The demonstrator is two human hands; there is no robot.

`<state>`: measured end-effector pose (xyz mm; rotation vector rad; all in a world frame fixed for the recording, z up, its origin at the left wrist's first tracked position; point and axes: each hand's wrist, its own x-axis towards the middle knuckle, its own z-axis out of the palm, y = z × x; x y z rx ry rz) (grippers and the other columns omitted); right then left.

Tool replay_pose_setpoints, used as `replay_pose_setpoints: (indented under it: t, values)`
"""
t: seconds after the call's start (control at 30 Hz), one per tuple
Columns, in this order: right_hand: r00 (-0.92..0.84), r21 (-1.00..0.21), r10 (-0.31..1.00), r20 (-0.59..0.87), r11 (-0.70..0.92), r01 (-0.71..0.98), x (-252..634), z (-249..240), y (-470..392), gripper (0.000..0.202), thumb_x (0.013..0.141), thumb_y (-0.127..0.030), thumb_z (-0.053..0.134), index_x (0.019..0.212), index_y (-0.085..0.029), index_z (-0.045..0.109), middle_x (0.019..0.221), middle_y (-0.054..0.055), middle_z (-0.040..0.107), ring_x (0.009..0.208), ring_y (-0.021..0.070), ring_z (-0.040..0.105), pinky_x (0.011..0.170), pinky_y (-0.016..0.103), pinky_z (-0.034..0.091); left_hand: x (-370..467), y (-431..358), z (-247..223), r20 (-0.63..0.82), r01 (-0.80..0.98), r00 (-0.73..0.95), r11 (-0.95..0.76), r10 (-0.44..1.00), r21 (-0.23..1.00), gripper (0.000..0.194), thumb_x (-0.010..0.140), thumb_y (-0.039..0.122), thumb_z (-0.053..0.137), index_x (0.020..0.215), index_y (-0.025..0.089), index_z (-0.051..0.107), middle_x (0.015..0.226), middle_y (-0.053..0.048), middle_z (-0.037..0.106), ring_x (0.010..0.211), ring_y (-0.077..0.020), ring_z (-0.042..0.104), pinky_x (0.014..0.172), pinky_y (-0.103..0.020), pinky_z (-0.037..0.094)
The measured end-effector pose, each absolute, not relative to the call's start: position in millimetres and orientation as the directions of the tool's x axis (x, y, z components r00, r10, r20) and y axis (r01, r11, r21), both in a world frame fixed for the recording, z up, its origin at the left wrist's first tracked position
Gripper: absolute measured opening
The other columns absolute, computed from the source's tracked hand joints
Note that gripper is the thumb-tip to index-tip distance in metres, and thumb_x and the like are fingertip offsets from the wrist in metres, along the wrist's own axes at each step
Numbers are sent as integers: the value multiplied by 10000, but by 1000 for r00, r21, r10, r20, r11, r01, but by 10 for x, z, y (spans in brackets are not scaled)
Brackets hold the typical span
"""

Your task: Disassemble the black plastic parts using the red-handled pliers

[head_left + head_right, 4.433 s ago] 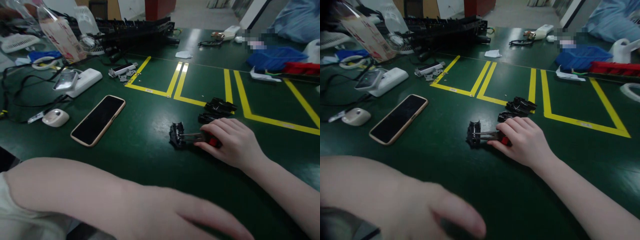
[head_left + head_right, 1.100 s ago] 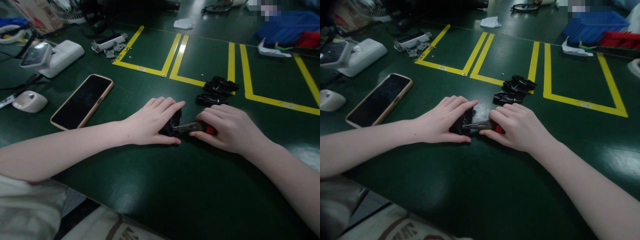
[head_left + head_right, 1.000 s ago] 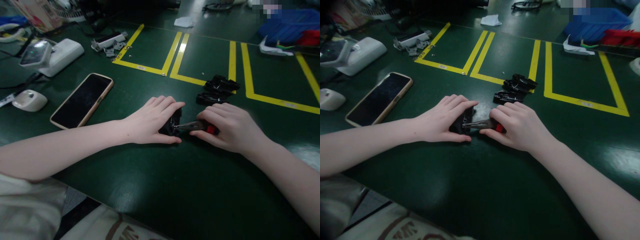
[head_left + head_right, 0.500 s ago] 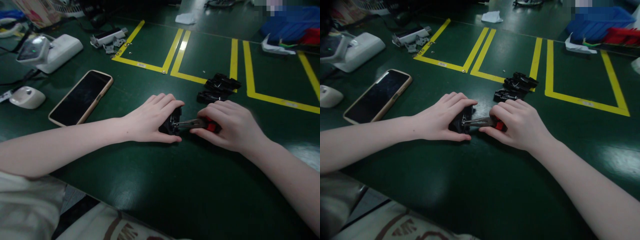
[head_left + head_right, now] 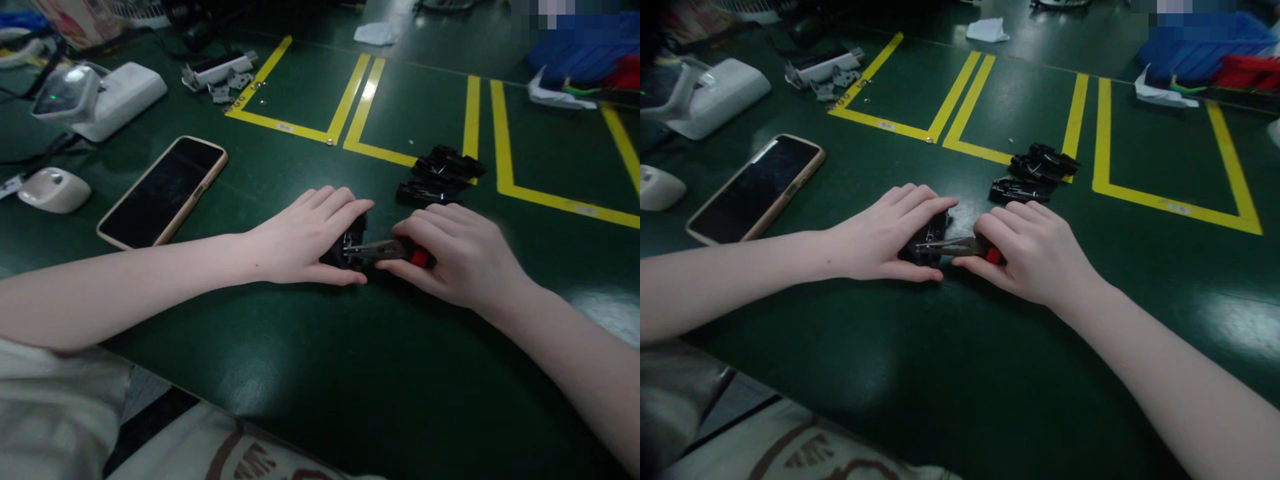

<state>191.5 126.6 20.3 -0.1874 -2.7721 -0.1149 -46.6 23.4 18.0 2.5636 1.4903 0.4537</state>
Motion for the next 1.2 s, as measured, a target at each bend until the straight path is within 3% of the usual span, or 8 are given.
replay_pose_setpoints:
  t: [0.2,0.4,0.6,0.87,1.2]
  values:
    - [-913,142,89,398,977,157,1905,203,1217,401,1014,-474,502,897,-117,643,757,100,659,642,190,574,570,310,447,-467,243,182,211,823,478,-519,853,232,851,949,654,599,1484,14,436,1326,-232,584,1173,-356,565,1001,-475,474]
    - [-906,167,94,413,970,176,1907,212,1204,400,1004,-473,522,905,-108,654,763,107,664,645,194,576,574,319,442,-468,249,168,246,808,469,-525,848,269,840,929,642,640,1451,7,466,1300,-216,595,1165,-341,568,999,-460,477]
    - [-900,139,109,422,973,183,1907,191,1223,409,995,-500,528,921,-118,653,802,114,682,639,192,570,583,331,437,-466,242,168,221,805,436,-488,872,338,789,913,655,641,1432,83,479,1317,-193,593,1174,-340,565,1023,-488,467]
    - [-927,46,132,352,986,157,1894,213,1243,429,1023,-508,470,897,-130,628,750,88,649,622,179,571,568,307,442,-474,245,158,221,808,429,-481,876,341,796,911,610,659,1473,97,426,1355,-195,564,1206,-350,561,1027,-499,476]
    - [-947,-205,248,204,957,206,1882,294,1269,479,1025,-593,397,844,-188,580,707,46,604,585,157,541,536,279,383,-499,261,140,252,766,453,-518,855,380,807,906,530,700,1509,109,367,1406,-202,524,1255,-345,544,1050,-490,485]
